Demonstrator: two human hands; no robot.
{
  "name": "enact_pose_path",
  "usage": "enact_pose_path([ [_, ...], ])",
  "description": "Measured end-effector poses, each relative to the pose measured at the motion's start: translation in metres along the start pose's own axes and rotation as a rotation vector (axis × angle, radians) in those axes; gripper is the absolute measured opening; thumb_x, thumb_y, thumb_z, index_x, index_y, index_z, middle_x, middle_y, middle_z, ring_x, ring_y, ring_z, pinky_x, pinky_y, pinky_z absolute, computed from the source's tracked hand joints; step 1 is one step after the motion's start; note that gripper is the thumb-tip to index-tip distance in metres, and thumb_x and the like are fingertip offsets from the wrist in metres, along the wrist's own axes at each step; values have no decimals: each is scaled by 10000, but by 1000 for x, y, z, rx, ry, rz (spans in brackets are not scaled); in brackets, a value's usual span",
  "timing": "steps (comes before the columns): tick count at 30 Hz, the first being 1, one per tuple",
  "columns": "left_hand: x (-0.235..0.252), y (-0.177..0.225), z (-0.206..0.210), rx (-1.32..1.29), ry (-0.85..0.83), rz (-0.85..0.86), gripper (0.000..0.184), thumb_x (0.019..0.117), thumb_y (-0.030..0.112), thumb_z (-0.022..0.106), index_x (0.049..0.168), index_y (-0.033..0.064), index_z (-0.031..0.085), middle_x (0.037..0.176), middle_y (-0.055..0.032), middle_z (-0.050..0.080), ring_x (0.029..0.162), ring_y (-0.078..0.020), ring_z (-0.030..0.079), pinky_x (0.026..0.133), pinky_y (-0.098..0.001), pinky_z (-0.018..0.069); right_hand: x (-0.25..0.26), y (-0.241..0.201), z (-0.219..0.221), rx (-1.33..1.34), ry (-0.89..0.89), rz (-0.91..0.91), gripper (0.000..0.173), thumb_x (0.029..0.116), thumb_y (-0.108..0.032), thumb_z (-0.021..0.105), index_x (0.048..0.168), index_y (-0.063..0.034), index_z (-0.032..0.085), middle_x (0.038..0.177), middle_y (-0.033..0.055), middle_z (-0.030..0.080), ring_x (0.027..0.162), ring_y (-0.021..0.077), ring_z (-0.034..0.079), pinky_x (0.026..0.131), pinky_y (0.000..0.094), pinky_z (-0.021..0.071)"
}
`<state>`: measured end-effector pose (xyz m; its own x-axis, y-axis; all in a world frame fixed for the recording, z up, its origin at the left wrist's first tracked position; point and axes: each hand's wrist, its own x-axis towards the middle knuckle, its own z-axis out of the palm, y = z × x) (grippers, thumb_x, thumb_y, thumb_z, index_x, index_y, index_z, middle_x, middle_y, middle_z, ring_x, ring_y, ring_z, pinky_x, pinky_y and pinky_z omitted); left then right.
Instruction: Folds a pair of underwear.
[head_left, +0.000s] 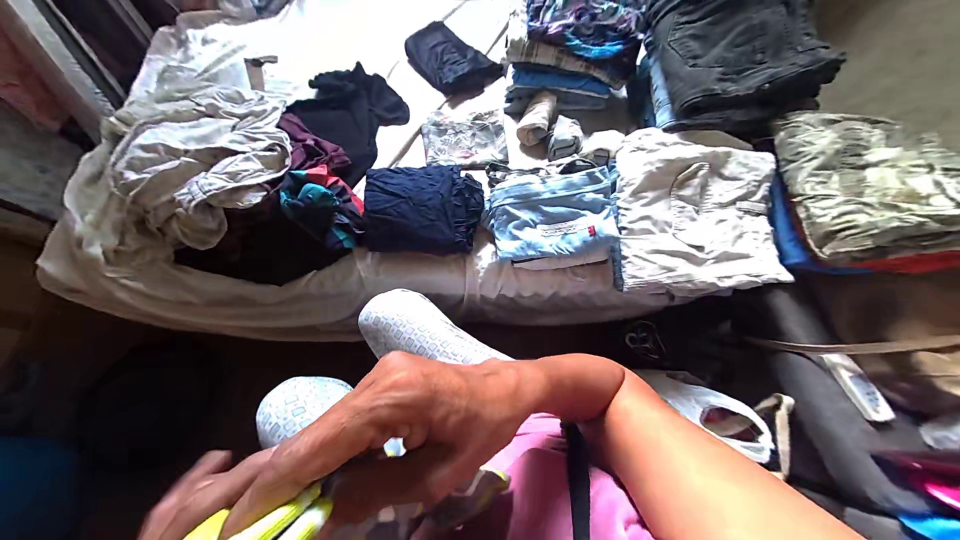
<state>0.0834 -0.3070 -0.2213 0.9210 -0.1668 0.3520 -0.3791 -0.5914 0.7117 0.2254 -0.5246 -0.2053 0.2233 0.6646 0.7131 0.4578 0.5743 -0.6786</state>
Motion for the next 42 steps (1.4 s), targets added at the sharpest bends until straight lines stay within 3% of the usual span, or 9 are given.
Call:
enact_pose_path([
  [2, 9, -12, -12, -136, -180, -45, 514, 806, 319, 875, 1231, 131, 656, 1152, 113, 698, 1118, 52, 616, 1010, -232, 520, -3, 2, -12, -7, 52, 17, 196, 895, 88, 625, 1055, 191, 670, 900, 217, 696, 813, 142, 673, 763, 249, 553],
  [4, 23, -22, -19, -240, -246, -110, 453, 808, 245, 876, 1217, 193, 688, 1134, 171, 718, 1065, 55, 654, 966, -227, 563, -3, 9, -31, -87, 133, 42, 205, 884, 114, 629, 1070, 187, 679, 930, 210, 712, 836, 120, 678, 782, 238, 561],
  [8, 45, -55, -42, -7, -99, -165, 315, 868, 239, 806, 1061, 15, 698, 985, -45, 721, 907, -107, 694, 819, -323, 600, 4, 26, -74, -244, 257, 12, 217, 905, 115, 613, 1108, 171, 668, 981, 168, 723, 880, 81, 682, 802, 236, 571],
  [15, 51, -37, -29, 210, 353, 146, 261, 938, 190, 743, 1136, 44, 658, 1060, -63, 707, 975, -149, 691, 857, -325, 587, 5, 9, -119, -429, 366, -93, 186, 933, 42, 646, 1116, 61, 675, 1024, -34, 738, 959, -11, 680, 851, 206, 587],
  [21, 9, 4, 51, 380, 72, 41, 197, 966, 194, 656, 1108, 68, 707, 1078, -139, 701, 1043, -195, 666, 924, -291, 542, -105, 8, -128, -188, 46, 270, 166, 941, -83, 637, 1056, -24, 741, 1021, 84, 765, 990, 173, 723, 925, 407, 597],
  [26, -44, -37, 124, 214, -241, -16, 199, 961, 116, 599, 1065, 45, 753, 1053, -118, 753, 972, -231, 740, 828, -355, 612, -210, 25, -98, -89, -196, 767, 192, 915, -18, 627, 1045, 5, 766, 991, 39, 764, 888, 19, 694, 824, 211, 569],
  [31, -45, -48, 129, 118, -297, -36, 211, 948, 142, 579, 1067, 78, 741, 996, -64, 749, 901, -171, 732, 769, -319, 610, -214, 28, -93, 15, -229, 836, 153, 951, -84, 642, 1011, -16, 766, 911, -37, 743, 825, -81, 635, 755, 115, 519],
  [38, 13, -82, 97, -270, 67, -273, 374, 903, 142, 700, 1251, 9, 659, 1111, 1, 734, 964, -19, 692, 854, -229, 597, -181, 75, -110, 84, 240, 634, 140, 944, -35, 628, 1051, -28, 719, 953, -52, 750, 864, -8, 684, 797, 202, 581],
  [42, 37, -142, 116, -257, 269, -662, 848, 886, 152, 749, 1573, 2, 276, 1429, -212, 555, 1233, -269, 613, 1007, -416, 531, -185, 119, -109, -180, 481, 956, 457, 1009, -93, 571, 1451, 8, 516, 1260, 156, 682, 1093, 169, 685, 949, 327, 561],
])
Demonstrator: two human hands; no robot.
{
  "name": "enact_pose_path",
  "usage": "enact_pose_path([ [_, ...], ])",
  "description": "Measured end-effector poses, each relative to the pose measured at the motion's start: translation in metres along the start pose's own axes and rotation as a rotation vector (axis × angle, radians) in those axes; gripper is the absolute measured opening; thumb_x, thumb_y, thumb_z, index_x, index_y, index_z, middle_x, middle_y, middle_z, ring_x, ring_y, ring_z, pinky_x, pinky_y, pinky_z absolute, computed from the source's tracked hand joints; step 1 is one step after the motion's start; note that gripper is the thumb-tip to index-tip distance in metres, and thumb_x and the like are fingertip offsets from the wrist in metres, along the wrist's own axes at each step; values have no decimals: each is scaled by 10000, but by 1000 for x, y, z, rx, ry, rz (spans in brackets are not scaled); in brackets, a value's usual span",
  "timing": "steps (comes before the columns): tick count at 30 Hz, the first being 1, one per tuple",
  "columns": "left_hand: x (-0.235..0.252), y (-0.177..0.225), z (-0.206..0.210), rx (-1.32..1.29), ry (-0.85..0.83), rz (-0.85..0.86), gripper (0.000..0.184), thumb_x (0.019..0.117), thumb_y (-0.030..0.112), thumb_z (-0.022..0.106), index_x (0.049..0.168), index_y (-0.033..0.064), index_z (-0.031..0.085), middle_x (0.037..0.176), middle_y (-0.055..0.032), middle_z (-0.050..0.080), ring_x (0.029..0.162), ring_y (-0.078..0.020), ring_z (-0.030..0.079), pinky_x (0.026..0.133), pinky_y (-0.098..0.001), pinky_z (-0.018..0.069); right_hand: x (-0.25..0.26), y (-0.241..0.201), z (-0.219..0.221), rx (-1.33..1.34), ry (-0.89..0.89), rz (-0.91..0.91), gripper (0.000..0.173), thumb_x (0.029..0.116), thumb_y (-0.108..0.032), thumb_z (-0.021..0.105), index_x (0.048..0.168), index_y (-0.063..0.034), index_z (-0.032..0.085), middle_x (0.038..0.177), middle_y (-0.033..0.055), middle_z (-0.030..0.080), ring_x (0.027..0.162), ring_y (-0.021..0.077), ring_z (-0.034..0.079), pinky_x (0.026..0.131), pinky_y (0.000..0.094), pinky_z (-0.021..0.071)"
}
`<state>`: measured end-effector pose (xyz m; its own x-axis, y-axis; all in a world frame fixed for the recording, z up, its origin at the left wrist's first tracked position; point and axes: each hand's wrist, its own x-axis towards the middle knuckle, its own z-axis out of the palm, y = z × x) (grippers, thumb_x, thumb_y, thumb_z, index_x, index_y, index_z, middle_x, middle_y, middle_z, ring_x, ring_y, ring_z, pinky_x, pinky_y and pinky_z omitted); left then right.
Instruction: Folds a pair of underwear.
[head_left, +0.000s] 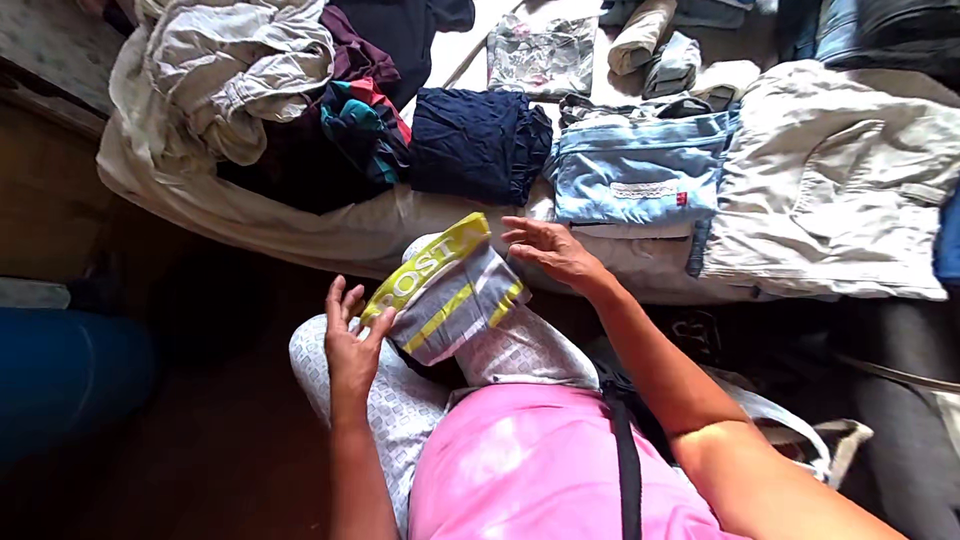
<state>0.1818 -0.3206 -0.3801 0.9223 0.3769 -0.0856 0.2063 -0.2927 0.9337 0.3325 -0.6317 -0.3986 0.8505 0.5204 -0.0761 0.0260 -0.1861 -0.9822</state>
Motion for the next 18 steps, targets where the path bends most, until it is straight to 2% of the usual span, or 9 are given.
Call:
enact_pose_path([
  [2, 4, -17, 16, -2, -35, -210, 875, 936, 219, 733, 1605, 14, 208, 1517, -245, 465, 1293, -330, 562, 1015, -470, 508, 2, 11, 3, -46, 18, 211, 489, 1078, -252, 504, 1516, -40, 456, 1316, 171, 654, 1123, 236, 662, 919, 415, 546],
  [3, 0, -22, 25, -42, -72, -304, 843, 970, 250, 696, 1611, 25, 197, 1543, -229, 440, 1321, -331, 536, 1016, -499, 499, 0, 16, 4, -21, 20, 315, 501, 1099, -340, 449, 1512, -57, 470, 1303, 167, 657, 1121, 266, 664, 908, 464, 555],
  [5, -9, -31, 38, -159, -115, -422, 804, 1011, 304, 625, 1622, 44, 170, 1584, -192, 400, 1372, -312, 489, 1038, -525, 475, -3, 25, 9, 41, -4, 486, 634, 1097, -528, 307, 1458, -58, 533, 1241, 158, 685, 1058, 267, 687, 858, 480, 561],
  [7, -16, -40, 48, -297, -76, -484, 739, 1025, 315, 608, 1612, 83, 223, 1510, -167, 484, 1255, -253, 575, 945, -448, 541, -6, 30, 12, 91, -81, 569, 789, 1062, -642, 200, 1399, -40, 583, 1195, 177, 689, 1027, 268, 693, 847, 486, 566],
  [10, -20, -48, 57, -463, -74, -545, 520, 1057, 276, 557, 1504, 60, 401, 1233, -153, 665, 1005, -216, 708, 794, -369, 620, -8, 24, 17, 80, -132, 582, 854, 1037, -689, 156, 1313, -45, 644, 1121, 162, 695, 971, 237, 684, 830, 448, 560],
  [12, -22, -45, 60, -530, -97, -529, 433, 1055, 195, 555, 1438, 19, 456, 1147, -130, 697, 937, -181, 726, 766, -332, 630, -13, 9, 22, 30, -100, 519, 811, 1038, -686, 207, 1242, -59, 678, 1037, 142, 691, 881, 205, 654, 798, 422, 543],
  [14, -23, -42, 61, -556, -88, -493, 446, 1024, 108, 594, 1436, 9, 458, 1170, -129, 690, 956, -172, 720, 786, -332, 629, -16, 6, 25, -7, -88, 414, 671, 1038, -637, 382, 1184, -60, 692, 1024, 125, 688, 885, 177, 640, 821, 412, 530],
  [16, -24, -42, 62, -524, -87, -430, 466, 1002, 75, 611, 1433, -14, 456, 1192, -134, 677, 997, -157, 700, 833, -324, 614, -10, 4, 33, 47, -74, 340, 435, 974, -406, 679, 1130, 1, 676, 986, 128, 685, 873, 166, 643, 829, 395, 538],
  [18, -25, -40, 66, -465, -100, -381, 465, 992, 95, 614, 1411, -33, 460, 1185, -121, 676, 1008, -123, 688, 865, -308, 602, -12, -4, 41, 182, -29, 231, 380, 884, -226, 789, 1135, 29, 660, 961, 97, 711, 854, 115, 683, 839, 331, 581],
])
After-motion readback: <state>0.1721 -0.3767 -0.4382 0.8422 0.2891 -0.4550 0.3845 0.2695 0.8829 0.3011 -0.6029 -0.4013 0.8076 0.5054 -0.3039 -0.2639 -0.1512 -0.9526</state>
